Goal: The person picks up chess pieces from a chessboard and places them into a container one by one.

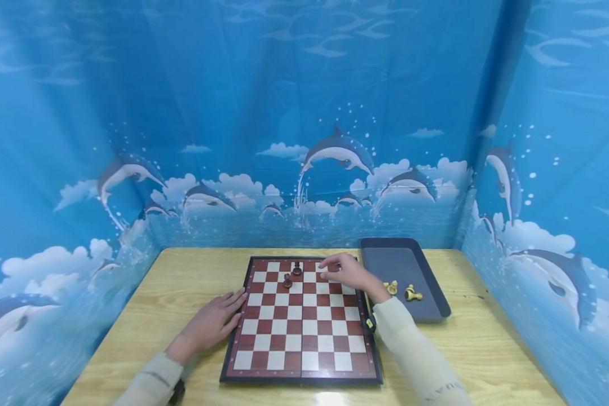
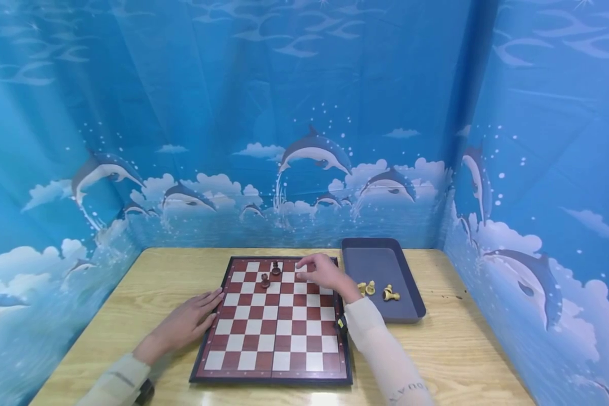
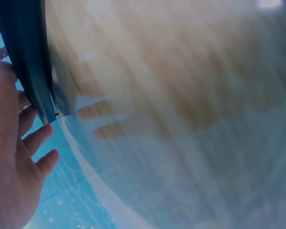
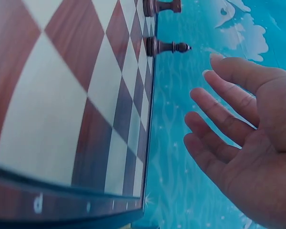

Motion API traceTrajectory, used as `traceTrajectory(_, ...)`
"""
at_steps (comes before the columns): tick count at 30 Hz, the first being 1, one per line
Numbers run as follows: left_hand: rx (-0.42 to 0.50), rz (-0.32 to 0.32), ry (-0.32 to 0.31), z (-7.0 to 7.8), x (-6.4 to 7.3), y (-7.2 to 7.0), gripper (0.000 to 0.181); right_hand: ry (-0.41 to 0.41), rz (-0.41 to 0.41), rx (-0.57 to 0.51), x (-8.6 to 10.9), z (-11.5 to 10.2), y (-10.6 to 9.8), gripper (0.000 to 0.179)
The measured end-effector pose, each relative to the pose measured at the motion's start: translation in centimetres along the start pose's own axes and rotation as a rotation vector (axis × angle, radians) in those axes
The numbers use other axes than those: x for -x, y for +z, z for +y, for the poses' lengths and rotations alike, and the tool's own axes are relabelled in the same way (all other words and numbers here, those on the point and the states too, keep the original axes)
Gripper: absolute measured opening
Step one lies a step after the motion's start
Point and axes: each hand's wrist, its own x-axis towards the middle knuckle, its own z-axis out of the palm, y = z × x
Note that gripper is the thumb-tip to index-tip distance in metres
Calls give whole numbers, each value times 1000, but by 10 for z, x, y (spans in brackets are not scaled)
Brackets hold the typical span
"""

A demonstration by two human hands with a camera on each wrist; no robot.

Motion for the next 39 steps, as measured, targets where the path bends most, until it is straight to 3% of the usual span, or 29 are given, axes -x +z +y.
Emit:
traceTrajectory(10,10,4,-2,0,1,0,56,-32,-34,17,-10,-9,13,24)
traceTrajectory(24,14,14,8,-1,2,0,56,-83,-117,1,-26,-23,31,33)
traceTrajectory(39,32,22,15,0,2,-2,55,-77,-179,-12,-40,-27,45,35)
